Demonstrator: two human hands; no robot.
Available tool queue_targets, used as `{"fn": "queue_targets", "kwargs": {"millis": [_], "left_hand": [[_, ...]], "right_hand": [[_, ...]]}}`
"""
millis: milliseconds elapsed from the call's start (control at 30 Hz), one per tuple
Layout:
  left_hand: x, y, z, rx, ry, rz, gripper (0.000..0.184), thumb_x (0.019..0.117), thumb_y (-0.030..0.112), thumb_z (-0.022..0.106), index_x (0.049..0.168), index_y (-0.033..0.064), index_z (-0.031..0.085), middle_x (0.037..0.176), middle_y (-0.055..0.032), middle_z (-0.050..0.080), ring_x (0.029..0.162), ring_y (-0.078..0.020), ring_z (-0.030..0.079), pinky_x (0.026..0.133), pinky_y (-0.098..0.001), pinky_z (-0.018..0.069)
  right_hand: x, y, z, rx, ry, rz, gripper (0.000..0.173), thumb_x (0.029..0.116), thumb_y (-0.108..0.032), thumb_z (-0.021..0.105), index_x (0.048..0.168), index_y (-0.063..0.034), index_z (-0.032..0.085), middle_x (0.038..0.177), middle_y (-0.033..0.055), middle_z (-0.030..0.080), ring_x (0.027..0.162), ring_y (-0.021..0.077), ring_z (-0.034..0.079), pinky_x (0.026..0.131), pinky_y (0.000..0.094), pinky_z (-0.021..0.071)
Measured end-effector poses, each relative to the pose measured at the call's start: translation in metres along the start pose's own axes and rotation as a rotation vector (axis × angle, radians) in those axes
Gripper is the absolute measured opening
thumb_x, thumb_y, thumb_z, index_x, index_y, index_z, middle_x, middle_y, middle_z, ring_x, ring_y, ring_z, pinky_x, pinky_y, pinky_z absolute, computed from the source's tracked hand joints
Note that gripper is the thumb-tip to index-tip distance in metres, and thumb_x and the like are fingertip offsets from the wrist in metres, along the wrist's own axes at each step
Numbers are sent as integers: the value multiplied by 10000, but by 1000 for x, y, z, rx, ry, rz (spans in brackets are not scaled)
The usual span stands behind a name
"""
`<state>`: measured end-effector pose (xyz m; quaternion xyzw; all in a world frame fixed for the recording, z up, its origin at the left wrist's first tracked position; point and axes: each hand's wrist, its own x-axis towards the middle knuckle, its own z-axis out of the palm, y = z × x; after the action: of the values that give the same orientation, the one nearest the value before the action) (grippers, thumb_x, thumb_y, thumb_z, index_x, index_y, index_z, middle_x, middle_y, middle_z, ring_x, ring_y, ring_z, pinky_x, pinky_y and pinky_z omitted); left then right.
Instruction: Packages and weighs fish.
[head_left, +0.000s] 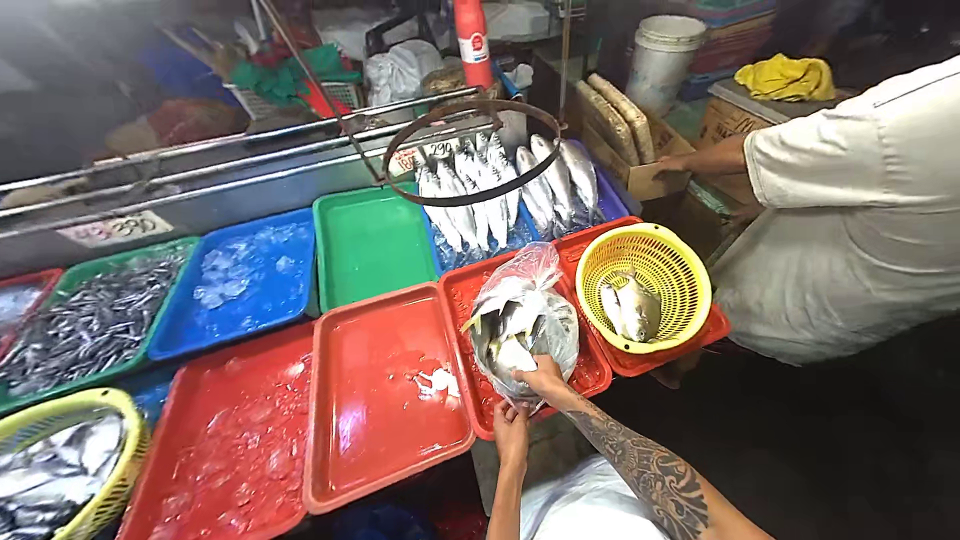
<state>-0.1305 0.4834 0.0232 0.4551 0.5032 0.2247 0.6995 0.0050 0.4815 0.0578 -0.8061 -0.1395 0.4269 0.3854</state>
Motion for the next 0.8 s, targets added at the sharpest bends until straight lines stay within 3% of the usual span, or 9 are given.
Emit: {"fn": "queue_targets", "kwargs": {"millis": [100,200,400,567,700,800], "left_hand": [[-9,1,-2,27,-28,-5,474,990,42,657,1385,-74,423,1094,-220,692,888,-233,725,776,-385,617],[-9,-1,-1,117,-17,5,366,979,23,653,1293,-115,525,1055,-216,709,876,-237,725,790,-400,616],[-9,6,0,300,86,-98,296,918,-1,709,1183,-84,606,951,-184,721,717,-223,739,690,-376,644],[-21,17,0,354,146,-89,245,900,54,745,1097,-44,638,822,-126,696,547,-166,649,554,-328,583],[-24,15,-2,460,153,-88,223,894,139,762,1049,6,676,849,-109,680,704,-206,626,686,-412,523],[-25,16,-3,463,139,-93,207,900,141,754,1045,11,684,859,-107,678,744,-215,625,718,-429,515]], "right_hand": [[1,6,-8,27,-2,-6,406,834,-266,845,1128,-13,724,1103,205,709,1069,343,665,955,560,511],[-2,-4,-11,-28,10,-2,415,827,-266,845,1128,-8,722,1109,208,709,1076,353,666,958,572,513],[1,-34,-13,-283,-4,-26,394,838,-326,821,1076,-27,728,1085,199,707,1075,353,660,941,565,503],[20,-14,-25,-141,-50,-34,365,838,-210,845,1113,-2,726,1106,227,704,1071,353,661,962,561,507],[36,-22,-53,-60,-77,-43,365,871,-241,829,1109,11,715,1067,221,706,977,334,684,888,538,551],[41,-29,-71,-44,-121,-66,343,894,-235,808,1114,4,699,1029,203,706,895,307,697,805,506,587]]}}
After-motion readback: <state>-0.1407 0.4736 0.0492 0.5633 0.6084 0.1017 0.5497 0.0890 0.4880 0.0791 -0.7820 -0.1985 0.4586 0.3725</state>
